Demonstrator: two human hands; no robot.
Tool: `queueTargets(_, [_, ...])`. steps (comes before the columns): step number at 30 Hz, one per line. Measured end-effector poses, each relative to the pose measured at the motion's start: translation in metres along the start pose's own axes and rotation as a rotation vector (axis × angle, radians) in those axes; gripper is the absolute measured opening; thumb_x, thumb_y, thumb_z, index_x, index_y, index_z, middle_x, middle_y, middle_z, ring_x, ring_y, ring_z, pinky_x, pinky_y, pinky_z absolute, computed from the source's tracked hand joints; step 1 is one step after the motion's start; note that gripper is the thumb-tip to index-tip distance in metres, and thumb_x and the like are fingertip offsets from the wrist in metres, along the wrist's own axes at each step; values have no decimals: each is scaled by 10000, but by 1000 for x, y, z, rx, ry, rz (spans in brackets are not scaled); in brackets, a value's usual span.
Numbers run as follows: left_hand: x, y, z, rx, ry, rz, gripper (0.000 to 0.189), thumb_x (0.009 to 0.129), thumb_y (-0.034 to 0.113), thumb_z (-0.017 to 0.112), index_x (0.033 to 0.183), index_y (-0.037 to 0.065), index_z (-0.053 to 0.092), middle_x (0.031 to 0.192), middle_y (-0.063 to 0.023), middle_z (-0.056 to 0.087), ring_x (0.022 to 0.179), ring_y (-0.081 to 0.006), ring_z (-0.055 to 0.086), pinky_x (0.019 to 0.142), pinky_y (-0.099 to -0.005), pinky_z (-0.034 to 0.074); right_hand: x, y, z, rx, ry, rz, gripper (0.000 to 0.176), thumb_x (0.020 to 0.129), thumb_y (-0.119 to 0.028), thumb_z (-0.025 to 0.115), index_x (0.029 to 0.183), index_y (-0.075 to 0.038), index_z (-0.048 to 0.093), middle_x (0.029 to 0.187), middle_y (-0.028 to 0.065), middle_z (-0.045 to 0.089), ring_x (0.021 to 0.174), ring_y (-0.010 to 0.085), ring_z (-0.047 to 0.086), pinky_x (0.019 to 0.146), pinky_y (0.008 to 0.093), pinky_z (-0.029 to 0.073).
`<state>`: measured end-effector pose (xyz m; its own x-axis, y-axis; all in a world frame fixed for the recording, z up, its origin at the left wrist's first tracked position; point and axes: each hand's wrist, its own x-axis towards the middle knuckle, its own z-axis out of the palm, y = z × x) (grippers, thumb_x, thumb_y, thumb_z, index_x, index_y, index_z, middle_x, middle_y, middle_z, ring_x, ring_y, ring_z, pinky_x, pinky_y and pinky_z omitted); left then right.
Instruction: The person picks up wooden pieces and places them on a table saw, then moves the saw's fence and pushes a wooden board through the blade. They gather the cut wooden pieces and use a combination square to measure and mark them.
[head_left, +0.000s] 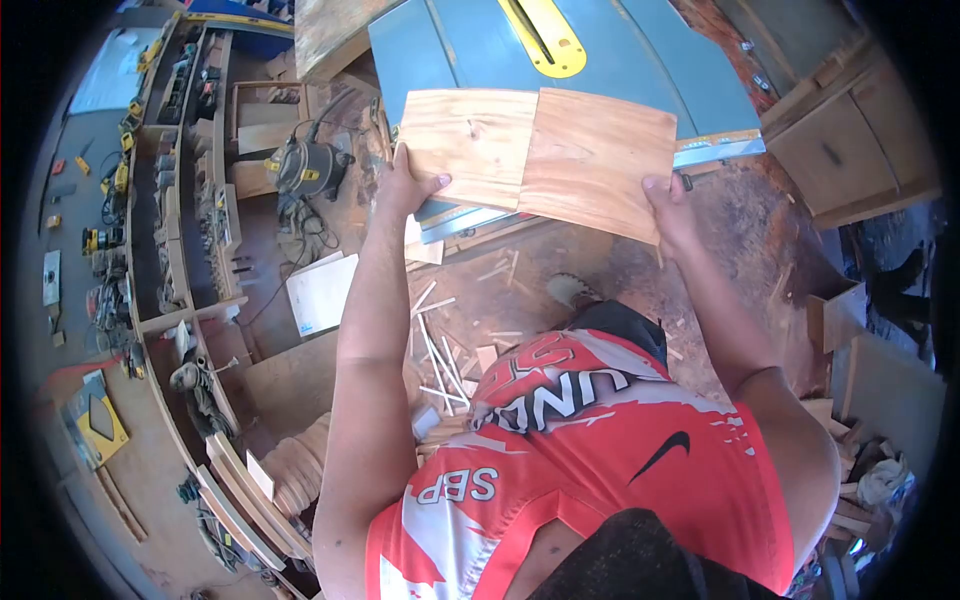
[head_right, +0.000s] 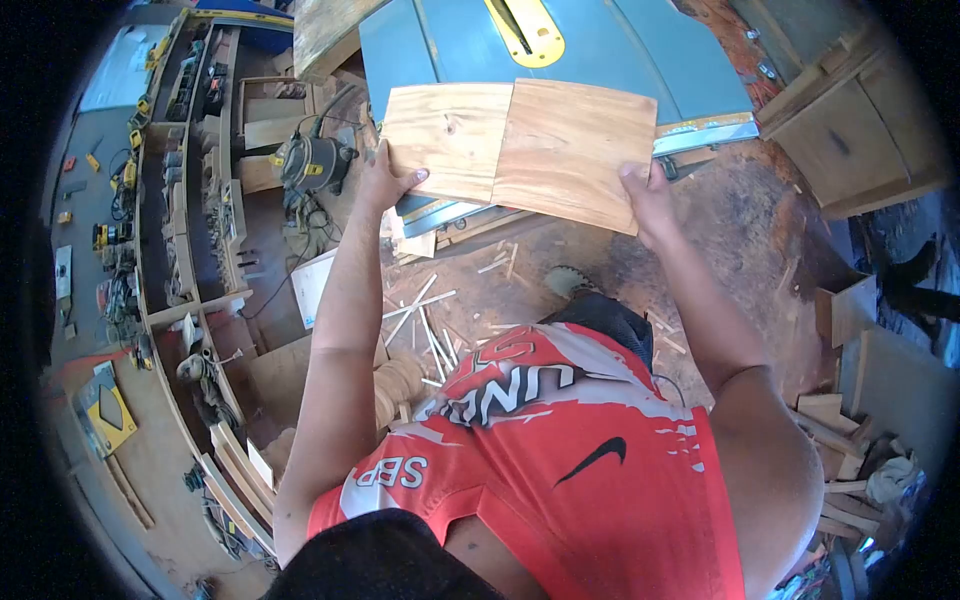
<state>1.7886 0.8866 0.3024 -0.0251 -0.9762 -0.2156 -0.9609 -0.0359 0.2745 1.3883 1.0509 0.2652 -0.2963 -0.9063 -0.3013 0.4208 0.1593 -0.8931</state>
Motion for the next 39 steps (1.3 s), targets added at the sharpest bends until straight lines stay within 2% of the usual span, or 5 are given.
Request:
queueTargets(8, [7,-43,-14,-158,-8,46,1097,653,583,784,1457,46,264,1259,-271,547,1193,-360,538,998,-415,434,-3,9,14,-275,-41,-15,477,912,-117,623,1314,-14,387,1211,139,564,1092,202,570,920,345,481])
queueTargets(21, [20,-137,4,-1122,-55,42,301,933,301,604,930,0,616,850,-45,652,752,-94,575,689,-279,472,-50,-41,77,-620,127,-222,302,903,-117,629,1166,-1,536,1090,89,627,993,139,578,882,281,450])
queueTargets(28, [9,-179,63,-1380,-58,-186,224,947,243,564,983,23,589,901,-52,651,799,-102,575,713,-256,455,-92,-99,159,-1008,99,-565,339,899,-77,630,1212,4,529,1091,103,626,1017,155,576,897,290,444])
queueTargets(34, [-1,-157,35,-1501,-197,-33,587,949,127,544,1463,60,269,1190,-115,598,1015,-151,575,887,-294,454,-93,-95,191,-1596,-68,-804,368,814,7,655,1174,1,581,1088,211,632,977,354,630,862,363,498])
queueTargets(39, [15,-163,41,-1547,-102,235,615,935,77,531,1490,79,267,1405,-116,451,1129,-148,529,965,-277,416,-84,-77,182,-1689,-243,-1045,414,754,39,623,1163,-23,597,1078,180,642,996,355,620,875,410,492])
